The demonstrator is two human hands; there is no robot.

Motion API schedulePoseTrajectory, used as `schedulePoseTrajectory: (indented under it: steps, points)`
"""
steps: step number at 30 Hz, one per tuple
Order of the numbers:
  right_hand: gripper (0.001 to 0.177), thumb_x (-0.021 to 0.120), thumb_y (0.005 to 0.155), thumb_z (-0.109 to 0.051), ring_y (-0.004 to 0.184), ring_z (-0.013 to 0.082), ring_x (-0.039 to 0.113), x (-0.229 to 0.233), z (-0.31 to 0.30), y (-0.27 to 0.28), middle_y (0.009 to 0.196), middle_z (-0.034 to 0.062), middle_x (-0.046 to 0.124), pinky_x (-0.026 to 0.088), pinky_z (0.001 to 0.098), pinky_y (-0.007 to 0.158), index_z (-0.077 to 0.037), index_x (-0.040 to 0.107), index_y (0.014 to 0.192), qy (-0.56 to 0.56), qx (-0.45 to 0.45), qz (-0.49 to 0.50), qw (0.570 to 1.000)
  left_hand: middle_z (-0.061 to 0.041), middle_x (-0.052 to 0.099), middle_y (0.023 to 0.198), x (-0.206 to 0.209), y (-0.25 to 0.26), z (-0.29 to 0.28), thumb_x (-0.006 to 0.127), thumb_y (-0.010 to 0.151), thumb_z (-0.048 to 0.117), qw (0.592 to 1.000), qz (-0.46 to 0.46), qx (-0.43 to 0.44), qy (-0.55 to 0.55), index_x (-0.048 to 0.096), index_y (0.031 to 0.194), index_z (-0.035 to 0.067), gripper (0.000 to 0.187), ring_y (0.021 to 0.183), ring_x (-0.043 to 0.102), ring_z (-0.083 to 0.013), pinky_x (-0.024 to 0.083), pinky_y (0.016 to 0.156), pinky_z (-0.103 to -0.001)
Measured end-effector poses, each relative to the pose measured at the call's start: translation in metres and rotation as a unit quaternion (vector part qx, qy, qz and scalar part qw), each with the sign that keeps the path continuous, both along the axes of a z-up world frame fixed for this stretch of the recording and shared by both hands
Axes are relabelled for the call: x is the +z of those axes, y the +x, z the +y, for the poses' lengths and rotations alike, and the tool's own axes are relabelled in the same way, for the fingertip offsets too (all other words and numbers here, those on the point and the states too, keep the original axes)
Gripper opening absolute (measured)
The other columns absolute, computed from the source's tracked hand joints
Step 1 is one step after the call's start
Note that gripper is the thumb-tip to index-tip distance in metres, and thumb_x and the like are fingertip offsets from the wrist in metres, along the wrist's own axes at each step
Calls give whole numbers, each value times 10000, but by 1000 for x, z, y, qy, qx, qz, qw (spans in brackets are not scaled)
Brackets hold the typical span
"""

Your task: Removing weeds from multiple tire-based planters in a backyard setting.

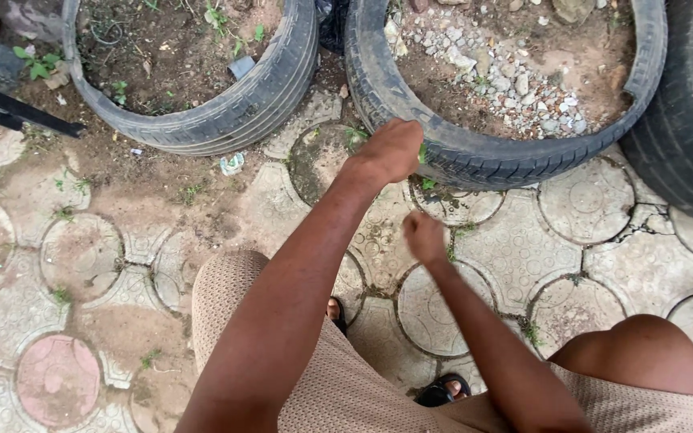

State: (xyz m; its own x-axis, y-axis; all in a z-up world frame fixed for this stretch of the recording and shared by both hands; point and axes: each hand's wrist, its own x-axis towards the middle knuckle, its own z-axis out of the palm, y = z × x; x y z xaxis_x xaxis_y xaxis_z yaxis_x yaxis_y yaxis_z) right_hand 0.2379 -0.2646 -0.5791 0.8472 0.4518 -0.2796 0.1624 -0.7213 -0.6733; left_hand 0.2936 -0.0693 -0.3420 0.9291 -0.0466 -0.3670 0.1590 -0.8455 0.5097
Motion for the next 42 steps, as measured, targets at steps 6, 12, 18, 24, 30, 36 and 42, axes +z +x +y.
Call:
schedulePoseTrajectory:
  steps: [6,12,18,24,30,36,42]
  points:
    - [264,546,1099,-134,573,133,656,209,4,68,717,69,693,535,295,504,-25,599,865,112,-58,-85,988,-134,708,922,14,5,-8,692,928,124,996,-42,26,-68,749,854,1,155,940,678,-216,549,863,-409]
    - [108,506,1037,-34,591,120,685,252,-10,69,748,68,698,561,272,529,2,583,1103,122,74,-117,983,-183,738,892,38,10,-26,635,1017,295,950,76,88,-289,735,988,-6,317,627,704,-152,586,529,-266]
    - [119,514,1099,-92,609,114,625,219,-29,90,805,67,680,545,287,532,-26,586,1030,254,-13,15,967,-137,735,930,27,22,-23,647,943,117,940,-9,162,-300,733,1026,9,161,625,735,-118,578,525,-238]
    - [410,453,1069,-409,670,199,692,44,-78,72,812,130,705,617,398,692,-66,628,929,-178,4,127,976,-158,753,1035,31,20,-25,589,952,22,941,10,146,-305,735,1026,68,170,686,731,-130,582,548,-253]
    - [655,501,939,-682,1117,368,670,9,-103,9,1174,185,695,560,518,950,-108,706,1178,-361,31,157,919,-120,673,1286,25,16,-28,579,916,-57,945,-16,112,-307,758,935,67,218,711,713,-85,577,551,-252]
    - [683,581,940,-633,1121,400,672,-40,-109,-2,1206,244,666,571,521,917,-7,652,1202,-383,29,62,921,-83,651,1257,38,15,-32,659,885,-6,955,-42,102,-275,765,916,99,152,645,677,-79,582,483,-225]
    - [431,598,953,-428,885,391,714,-236,-179,-2,948,213,730,597,503,848,-23,667,1081,-196,92,-176,960,-67,722,1127,28,18,-28,623,915,-12,952,-23,101,-287,757,915,85,165,685,696,-80,597,503,-231]
